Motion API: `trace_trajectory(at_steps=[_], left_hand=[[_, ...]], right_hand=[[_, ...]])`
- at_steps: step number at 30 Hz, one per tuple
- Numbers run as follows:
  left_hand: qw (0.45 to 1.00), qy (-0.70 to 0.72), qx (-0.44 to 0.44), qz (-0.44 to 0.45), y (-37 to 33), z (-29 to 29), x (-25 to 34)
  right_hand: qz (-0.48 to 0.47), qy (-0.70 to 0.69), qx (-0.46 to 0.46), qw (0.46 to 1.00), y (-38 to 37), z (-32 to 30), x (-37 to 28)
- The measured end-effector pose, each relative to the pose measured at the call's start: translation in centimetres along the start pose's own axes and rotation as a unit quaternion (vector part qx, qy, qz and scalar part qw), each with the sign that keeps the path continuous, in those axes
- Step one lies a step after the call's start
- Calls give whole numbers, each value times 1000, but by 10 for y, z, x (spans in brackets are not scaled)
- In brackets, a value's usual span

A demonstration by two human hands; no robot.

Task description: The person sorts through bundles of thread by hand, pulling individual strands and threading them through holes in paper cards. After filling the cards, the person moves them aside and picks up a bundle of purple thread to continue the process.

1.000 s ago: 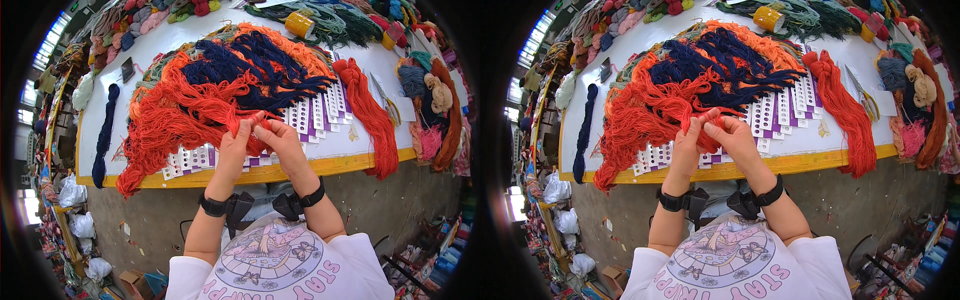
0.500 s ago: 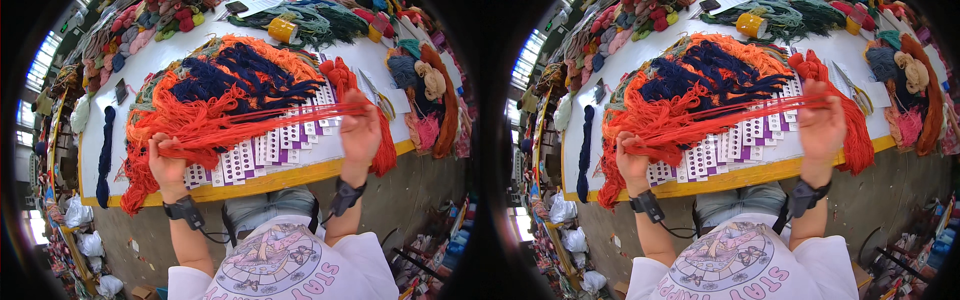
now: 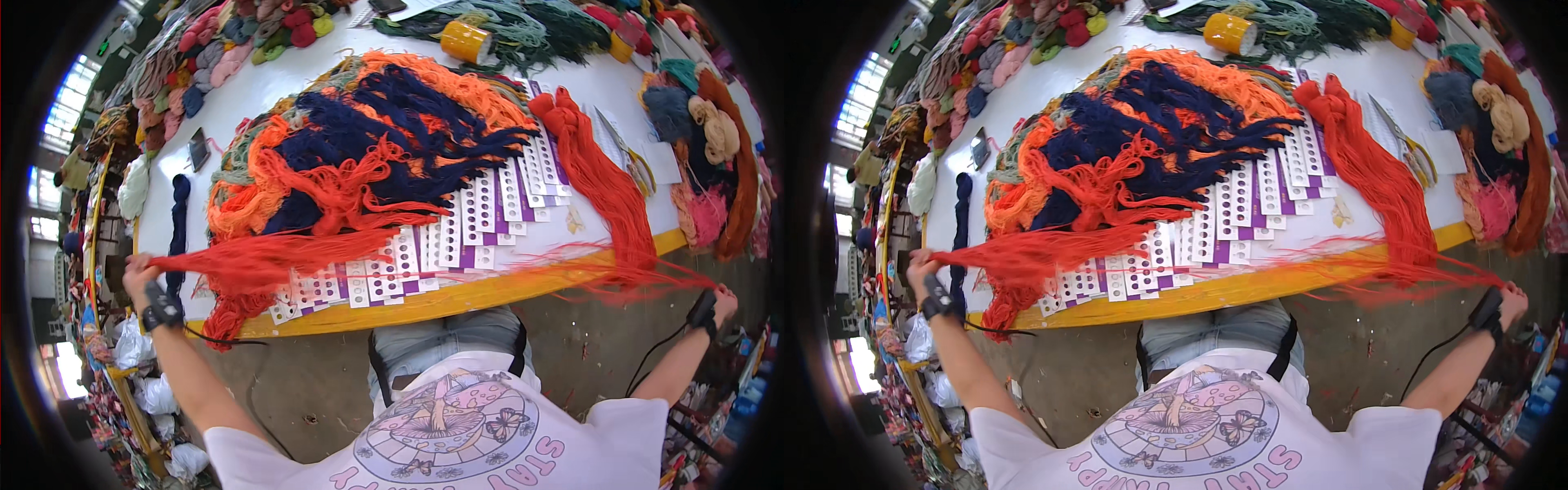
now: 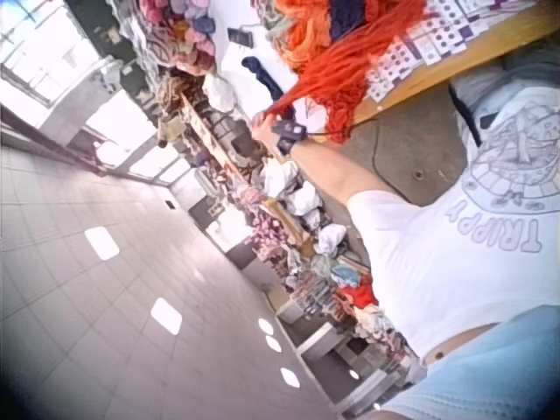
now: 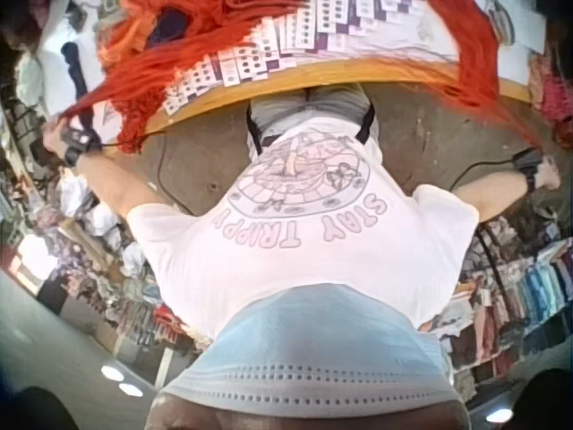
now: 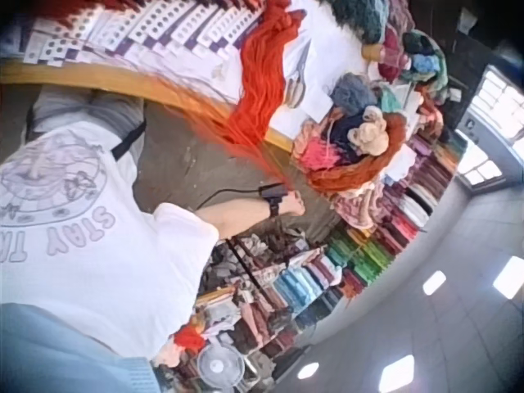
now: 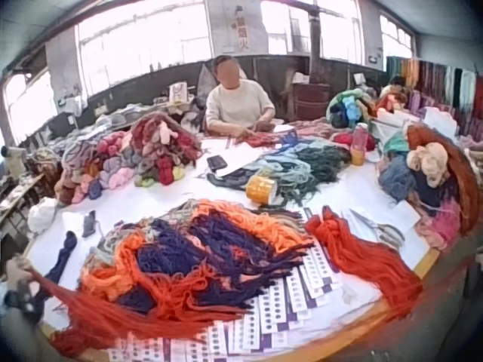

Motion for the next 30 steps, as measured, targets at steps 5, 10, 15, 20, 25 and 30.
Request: trace_trajectory(at_steps=[5,10,15,20,25,30], left_hand=[[575,804,-129,-75,-64,31,127],[599,729,-214,-255,81,309,411],[653,578,-398,-284,192,433,496],[618,622,-370,-306,204,456,498],[628,605,-334,-358,203,459,481],[570,713,-271,-305,157,392,481]], right_hand=[[-37,125,-123,984,87,114,-9],[76,323,-499,801,417,305,202],[329,131,-669,654,561,323,286],[438,98,-670,591,575,315,302],[494,71,-629,596,586,317,306],[371,122,-595,702,566,331,298]])
Point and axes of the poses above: each hand's wrist, its own y-axis away from the middle knuckle, its own z-axis out of the palm, x = y × z, the point moved 10 cm from there along -y, towards the middle knuckle, and after that the axes turned 13 degrees about y, right-handed, at the moved point
